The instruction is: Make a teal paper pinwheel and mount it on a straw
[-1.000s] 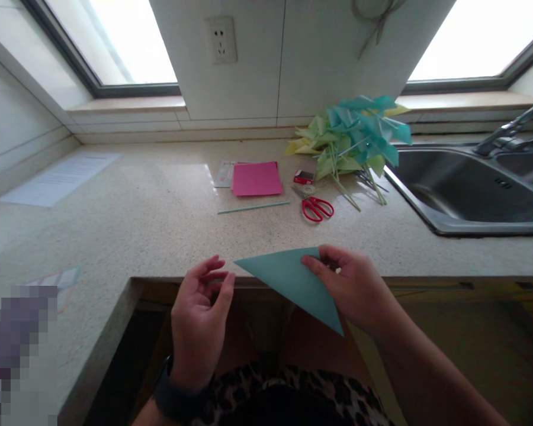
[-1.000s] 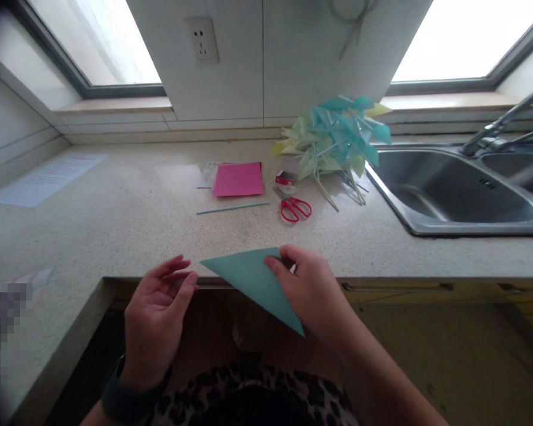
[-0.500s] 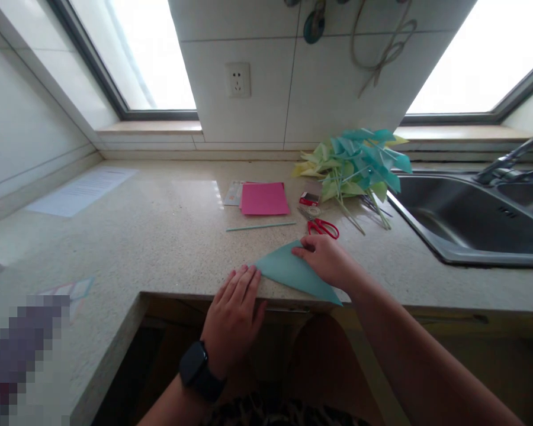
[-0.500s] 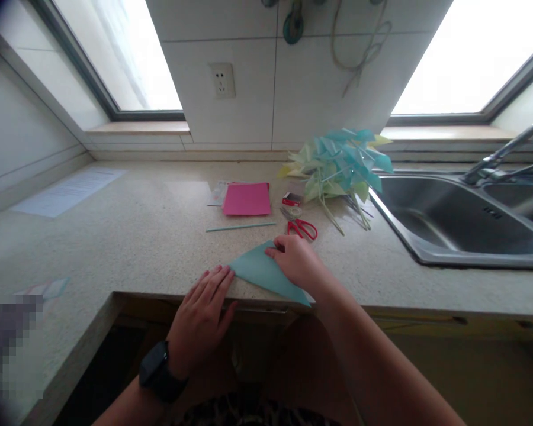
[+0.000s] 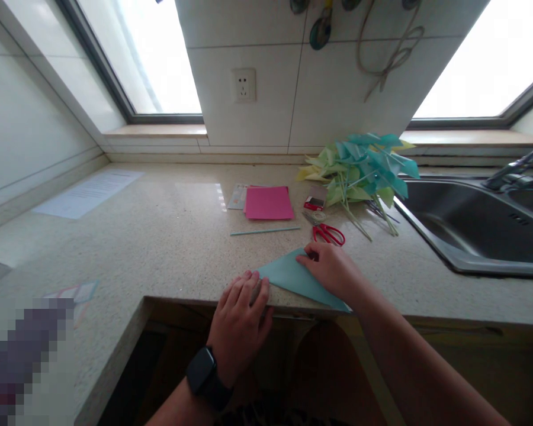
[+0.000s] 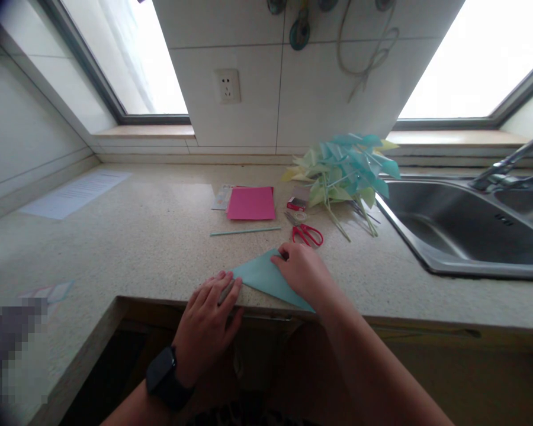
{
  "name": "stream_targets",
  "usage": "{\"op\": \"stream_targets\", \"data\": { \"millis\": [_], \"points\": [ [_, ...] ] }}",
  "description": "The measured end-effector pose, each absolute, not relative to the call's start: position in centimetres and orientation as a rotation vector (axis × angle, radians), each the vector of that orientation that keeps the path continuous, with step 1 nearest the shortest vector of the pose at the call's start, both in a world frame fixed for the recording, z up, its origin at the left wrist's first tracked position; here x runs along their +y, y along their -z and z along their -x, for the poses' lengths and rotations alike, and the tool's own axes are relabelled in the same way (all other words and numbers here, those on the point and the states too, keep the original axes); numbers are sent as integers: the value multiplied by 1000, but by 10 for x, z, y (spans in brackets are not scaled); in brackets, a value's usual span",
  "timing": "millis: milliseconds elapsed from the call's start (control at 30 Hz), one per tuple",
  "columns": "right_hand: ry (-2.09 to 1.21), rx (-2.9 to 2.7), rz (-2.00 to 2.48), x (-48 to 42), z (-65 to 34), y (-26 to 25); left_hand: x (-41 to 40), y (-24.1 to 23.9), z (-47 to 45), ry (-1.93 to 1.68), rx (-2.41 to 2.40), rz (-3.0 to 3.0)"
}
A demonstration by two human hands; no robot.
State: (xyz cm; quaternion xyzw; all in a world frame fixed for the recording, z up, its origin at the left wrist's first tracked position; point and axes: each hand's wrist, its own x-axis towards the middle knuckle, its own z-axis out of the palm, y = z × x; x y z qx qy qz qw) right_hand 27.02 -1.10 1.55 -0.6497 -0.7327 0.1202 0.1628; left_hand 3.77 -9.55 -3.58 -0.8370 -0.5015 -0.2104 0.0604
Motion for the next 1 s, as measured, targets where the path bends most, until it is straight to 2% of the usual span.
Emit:
{"op": "stream_targets", "data": {
  "millis": [200,367,533,1000],
  "points": [
    [31,-2082,1702,-50,-241,-26,-97,33,-40,560,-1513,2528],
    [39,-2270,1439,-93,-201,-2,-102,39,-45,473,-1505,2486],
    [82,-2325,1377,-107,-188,22,-109,48,-55,424,-1544,2392],
    [148,-2414,1367,-110,-206,28,-111,33,-62,273,-1598,2345]
  ]
}}
